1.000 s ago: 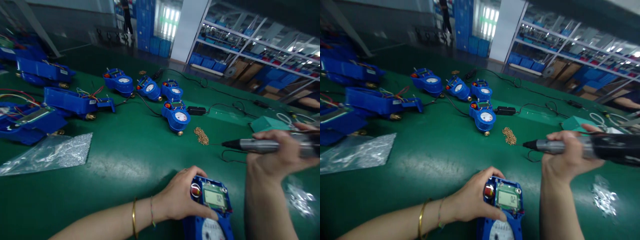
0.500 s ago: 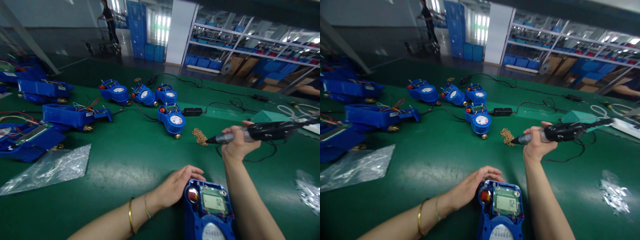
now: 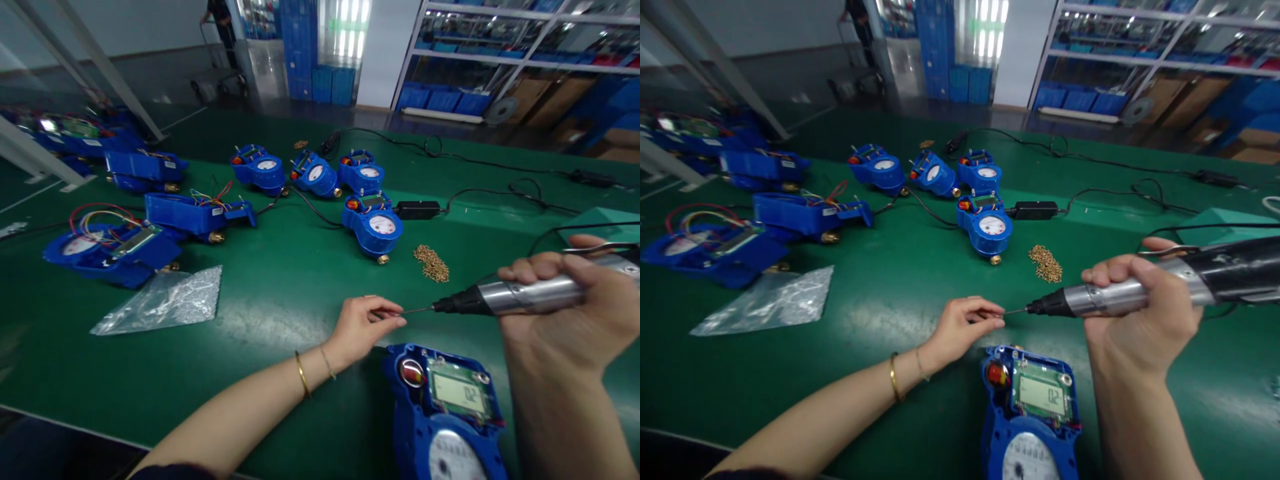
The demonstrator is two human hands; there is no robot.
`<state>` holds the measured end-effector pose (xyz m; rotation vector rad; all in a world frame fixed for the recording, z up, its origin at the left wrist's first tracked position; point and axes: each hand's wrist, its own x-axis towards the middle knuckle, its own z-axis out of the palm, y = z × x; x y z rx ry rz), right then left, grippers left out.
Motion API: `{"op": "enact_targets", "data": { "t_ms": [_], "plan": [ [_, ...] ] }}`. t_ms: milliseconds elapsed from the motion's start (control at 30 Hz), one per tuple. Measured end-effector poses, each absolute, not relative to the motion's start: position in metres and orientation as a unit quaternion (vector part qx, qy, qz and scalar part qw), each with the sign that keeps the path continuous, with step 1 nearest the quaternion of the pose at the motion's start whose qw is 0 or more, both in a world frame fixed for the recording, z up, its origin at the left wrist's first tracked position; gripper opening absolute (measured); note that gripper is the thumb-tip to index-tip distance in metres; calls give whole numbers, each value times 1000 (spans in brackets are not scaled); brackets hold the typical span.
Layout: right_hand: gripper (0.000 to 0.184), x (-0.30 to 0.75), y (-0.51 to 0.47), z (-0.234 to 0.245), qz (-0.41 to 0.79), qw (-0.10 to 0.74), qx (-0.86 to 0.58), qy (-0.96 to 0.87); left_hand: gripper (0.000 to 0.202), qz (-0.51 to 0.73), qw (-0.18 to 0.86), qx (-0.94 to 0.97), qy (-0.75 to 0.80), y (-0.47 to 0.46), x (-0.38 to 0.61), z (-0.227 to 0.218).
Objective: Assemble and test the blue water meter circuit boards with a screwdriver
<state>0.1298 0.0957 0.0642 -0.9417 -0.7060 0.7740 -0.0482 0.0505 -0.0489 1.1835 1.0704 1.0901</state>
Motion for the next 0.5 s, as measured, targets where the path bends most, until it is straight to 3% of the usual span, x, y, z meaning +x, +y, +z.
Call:
{"op": "enact_targets", "data": {
  "t_ms": [100, 500],
  "plan": [
    [36, 126, 93, 65, 361, 758, -433, -329, 8, 478, 523, 534, 461, 49, -49, -47],
    [30, 121, 85, 78, 360, 742, -414, -385, 5, 486, 385, 651, 437, 46, -51, -42]
  ]
}}
